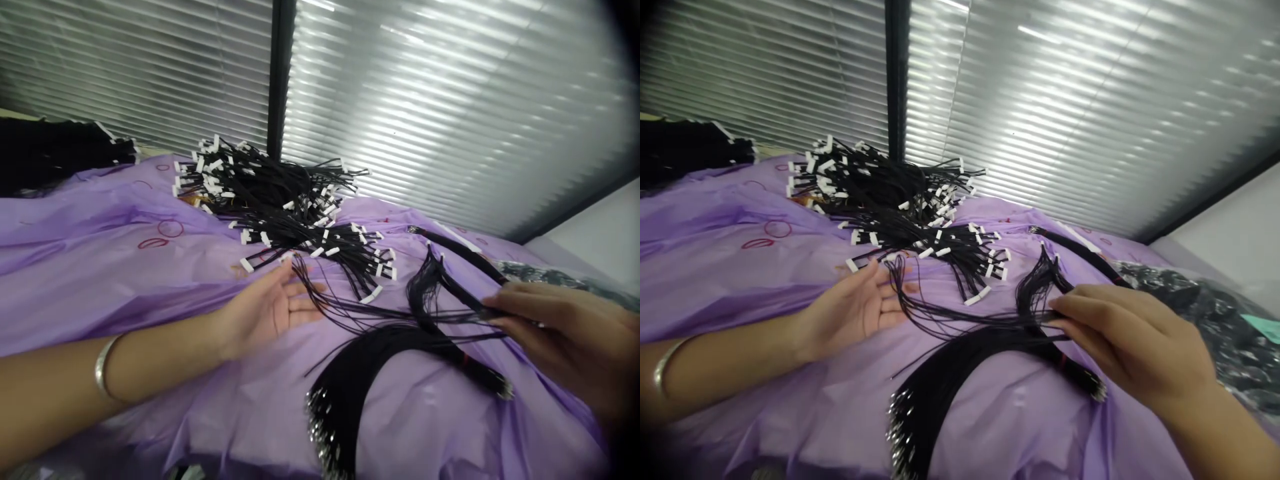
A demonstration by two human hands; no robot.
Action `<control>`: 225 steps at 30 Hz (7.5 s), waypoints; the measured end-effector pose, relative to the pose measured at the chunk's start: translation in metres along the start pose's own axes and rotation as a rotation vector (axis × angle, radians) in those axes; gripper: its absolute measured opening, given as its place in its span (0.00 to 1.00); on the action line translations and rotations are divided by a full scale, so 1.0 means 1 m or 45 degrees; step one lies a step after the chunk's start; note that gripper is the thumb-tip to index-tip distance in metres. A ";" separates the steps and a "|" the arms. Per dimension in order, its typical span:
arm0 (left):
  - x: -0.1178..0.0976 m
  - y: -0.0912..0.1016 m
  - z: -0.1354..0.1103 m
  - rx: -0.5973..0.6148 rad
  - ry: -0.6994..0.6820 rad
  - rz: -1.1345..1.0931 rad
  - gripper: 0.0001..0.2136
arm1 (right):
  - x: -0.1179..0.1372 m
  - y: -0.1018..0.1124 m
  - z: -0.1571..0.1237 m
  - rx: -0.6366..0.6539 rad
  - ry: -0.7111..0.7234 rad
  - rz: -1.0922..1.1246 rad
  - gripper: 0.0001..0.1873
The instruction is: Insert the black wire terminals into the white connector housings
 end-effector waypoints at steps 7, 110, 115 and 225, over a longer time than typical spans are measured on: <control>-0.010 0.014 0.007 -0.116 -0.023 -0.041 0.09 | -0.030 0.010 -0.037 0.019 0.037 0.001 0.08; 0.016 0.016 0.003 -0.072 0.205 0.676 0.03 | 0.074 -0.107 0.036 0.368 -0.346 1.147 0.04; 0.017 0.015 0.003 -0.026 0.211 0.728 0.04 | 0.070 -0.116 0.034 0.404 -0.483 1.063 0.07; 0.020 0.010 0.002 0.039 0.209 1.017 0.05 | 0.080 -0.126 0.030 0.290 -0.543 0.902 0.07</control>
Point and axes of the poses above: each hand's wrist, its own z-axis towards the middle knuckle, its own y-axis out of the back of the hand, x = y × z, the point moved 8 cm from there along z, towards the middle knuckle, and after that the axes turned 2 degrees about x, right-handed, at the moved point
